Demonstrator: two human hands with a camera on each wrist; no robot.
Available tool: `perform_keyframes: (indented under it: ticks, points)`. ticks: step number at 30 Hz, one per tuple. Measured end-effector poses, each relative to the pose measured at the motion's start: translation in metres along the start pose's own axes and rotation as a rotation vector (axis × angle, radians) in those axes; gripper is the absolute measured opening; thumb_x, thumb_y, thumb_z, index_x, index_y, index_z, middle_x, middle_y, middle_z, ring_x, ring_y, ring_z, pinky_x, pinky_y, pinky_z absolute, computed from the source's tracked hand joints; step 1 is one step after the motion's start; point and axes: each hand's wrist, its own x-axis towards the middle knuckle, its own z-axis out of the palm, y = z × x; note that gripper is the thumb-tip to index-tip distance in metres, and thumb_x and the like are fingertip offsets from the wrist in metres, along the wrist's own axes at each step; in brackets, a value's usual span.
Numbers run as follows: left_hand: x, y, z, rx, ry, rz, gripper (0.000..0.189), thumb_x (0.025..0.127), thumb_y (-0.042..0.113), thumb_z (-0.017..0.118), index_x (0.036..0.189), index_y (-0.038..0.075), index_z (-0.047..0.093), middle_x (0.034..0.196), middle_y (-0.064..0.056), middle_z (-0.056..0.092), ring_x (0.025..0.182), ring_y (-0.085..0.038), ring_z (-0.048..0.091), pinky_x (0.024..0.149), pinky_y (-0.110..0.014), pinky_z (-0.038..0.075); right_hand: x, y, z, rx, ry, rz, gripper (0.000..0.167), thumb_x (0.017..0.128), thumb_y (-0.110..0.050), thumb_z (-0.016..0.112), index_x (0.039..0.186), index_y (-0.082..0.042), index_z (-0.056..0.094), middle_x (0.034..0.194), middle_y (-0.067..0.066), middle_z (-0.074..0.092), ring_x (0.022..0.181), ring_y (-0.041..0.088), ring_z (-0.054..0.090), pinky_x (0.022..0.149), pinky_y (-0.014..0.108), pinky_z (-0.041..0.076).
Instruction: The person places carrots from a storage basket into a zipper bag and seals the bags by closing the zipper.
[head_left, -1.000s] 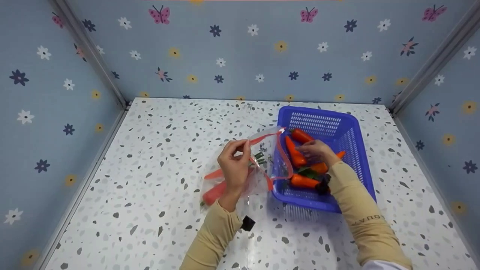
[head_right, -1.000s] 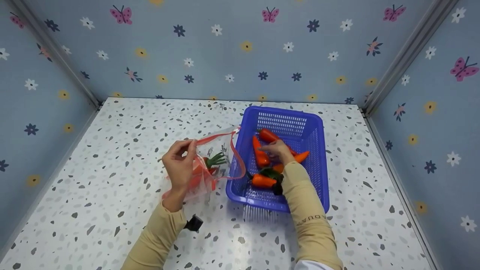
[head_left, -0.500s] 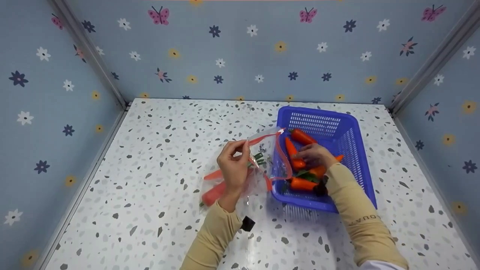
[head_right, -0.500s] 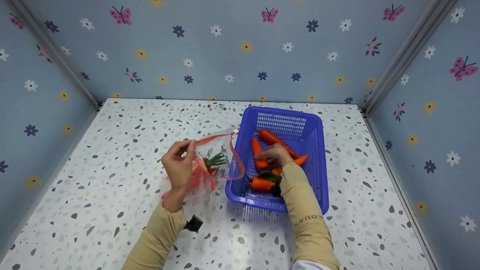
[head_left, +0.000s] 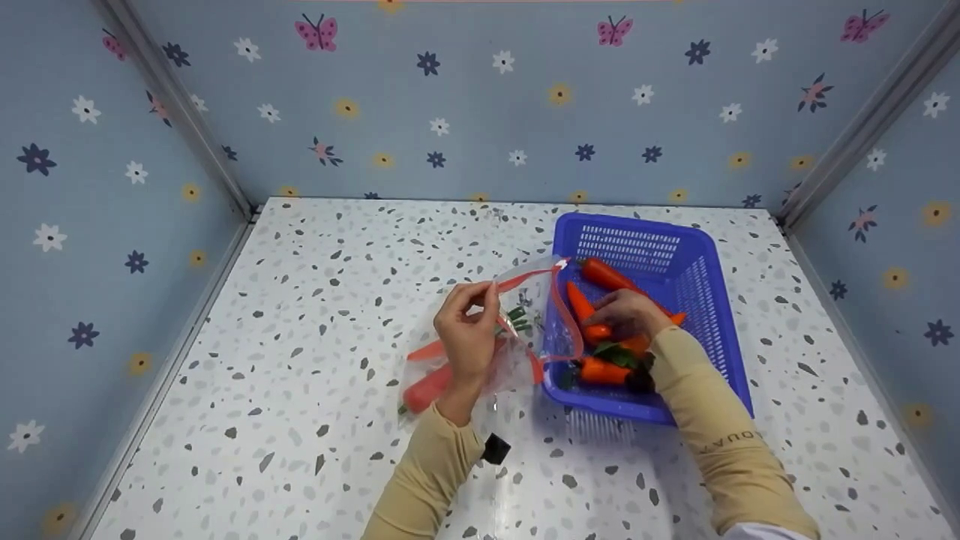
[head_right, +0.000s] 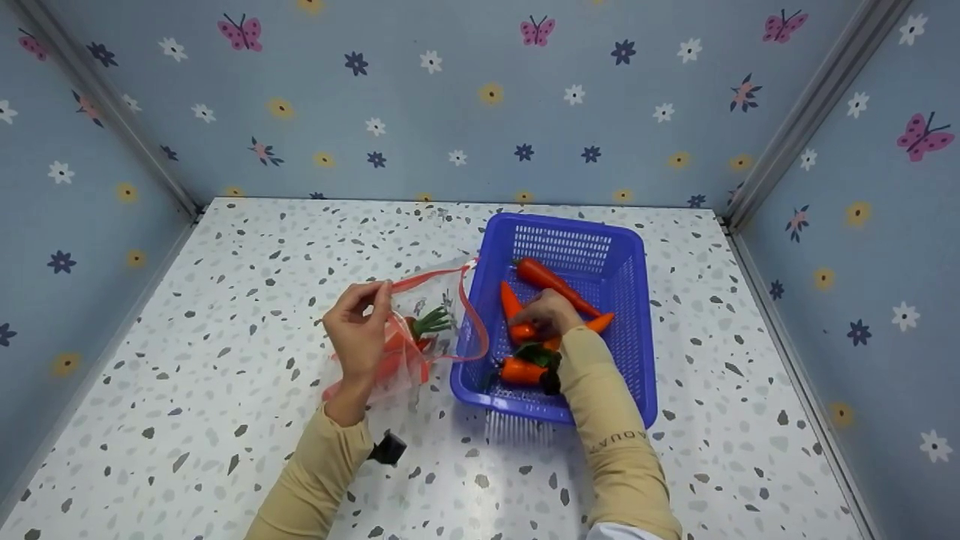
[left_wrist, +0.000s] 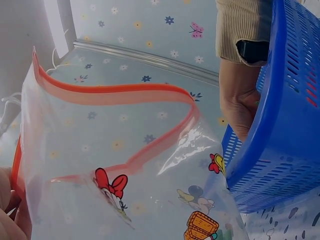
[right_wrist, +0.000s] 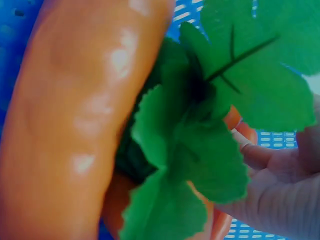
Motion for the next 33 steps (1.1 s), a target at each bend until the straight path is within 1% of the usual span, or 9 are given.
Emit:
perform_keyframes:
  ticks: [5, 9, 14, 17, 21, 24, 27, 33]
  points:
    - [0.0, 0.0, 0.001, -0.001, -0.001, 0.0, 0.005, 0.078, -0.01, 0.059, 0.081, -0.011, 0.064, 0.071, -0.015, 0.057, 0.063, -0.014, 0.054, 0.046, -0.02, 0.045, -0.009, -0.004, -0.004, -0.017, 0.019, 0.023, 0.065, 0.069, -0.027, 0.076, 0.121, -0.003, 0.046, 0.112, 0.015, 0.052, 0.092, 0.028, 0.055, 0.081, 0.038, 0.046]
    - [0.0, 0.0, 0.0, 0.0, -0.002, -0.009, 0.006, 0.078, -0.01, 0.059, 0.081, -0.011, 0.064, 0.072, -0.015, 0.057, 0.064, -0.014, 0.054, 0.047, -0.02, 0.045, -0.016, -0.008, -0.007, -0.034, 0.028, 0.018, 0.066, 0.07, -0.03, 0.075, 0.124, -0.005, 0.045, 0.115, 0.015, 0.049, 0.096, 0.029, 0.052, 0.081, 0.038, 0.046]
    - [-0.001, 0.0, 0.0, -0.008, -0.002, -0.017, 0.006, 0.078, -0.01, 0.059, 0.081, -0.012, 0.064, 0.072, -0.015, 0.057, 0.064, -0.014, 0.053, 0.047, -0.019, 0.045, -0.026, -0.013, -0.013, -0.055, 0.012, -0.064, 0.065, 0.073, -0.029, 0.072, 0.126, -0.002, 0.044, 0.114, 0.015, 0.047, 0.094, 0.027, 0.052, 0.079, 0.039, 0.047]
    - [-0.001, 0.0, 0.0, -0.007, -0.002, -0.019, 0.006, 0.079, -0.009, 0.059, 0.082, -0.012, 0.064, 0.072, -0.016, 0.057, 0.064, -0.014, 0.053, 0.047, -0.019, 0.045, -0.034, -0.015, -0.017, -0.027, 0.0, -0.086, 0.065, 0.074, -0.029, 0.072, 0.127, -0.002, 0.043, 0.115, 0.016, 0.046, 0.095, 0.027, 0.053, 0.081, 0.041, 0.046]
    - [-0.001, -0.001, 0.0, -0.002, -0.003, -0.012, 0.006, 0.078, -0.01, 0.059, 0.081, -0.012, 0.063, 0.072, -0.016, 0.057, 0.064, -0.015, 0.054, 0.047, -0.018, 0.045, -0.048, -0.017, -0.021, 0.003, -0.026, -0.139, 0.066, 0.074, -0.027, 0.072, 0.127, -0.001, 0.042, 0.115, 0.018, 0.045, 0.091, 0.026, 0.053, 0.081, 0.04, 0.047]
    - [-0.001, -0.001, -0.001, 0.002, -0.007, 0.014, 0.005, 0.078, -0.011, 0.059, 0.081, -0.011, 0.063, 0.071, -0.017, 0.057, 0.063, -0.017, 0.055, 0.046, -0.019, 0.044, -0.059, -0.019, -0.023, 0.004, -0.049, -0.207, 0.065, 0.075, -0.023, 0.071, 0.127, 0.002, 0.041, 0.112, 0.019, 0.046, 0.085, 0.021, 0.055, 0.077, 0.037, 0.049]
    - [-0.001, -0.001, -0.001, 0.013, -0.006, 0.037, 0.005, 0.077, -0.011, 0.059, 0.08, -0.011, 0.064, 0.071, -0.017, 0.057, 0.062, -0.019, 0.055, 0.046, -0.021, 0.045, -0.07, -0.019, -0.026, 0.012, -0.07, -0.251, 0.064, 0.075, -0.021, 0.071, 0.127, 0.003, 0.041, 0.111, 0.019, 0.048, 0.08, 0.018, 0.058, 0.073, 0.034, 0.05]
    - [-0.001, -0.001, -0.001, 0.022, -0.002, 0.028, 0.005, 0.077, -0.01, 0.06, 0.08, -0.011, 0.064, 0.071, -0.017, 0.058, 0.062, -0.017, 0.055, 0.046, -0.021, 0.044, -0.096, -0.019, -0.029, -0.003, -0.105, -0.324, 0.064, 0.075, -0.022, 0.072, 0.126, 0.003, 0.043, 0.112, 0.019, 0.051, 0.08, 0.018, 0.059, 0.073, 0.034, 0.05]
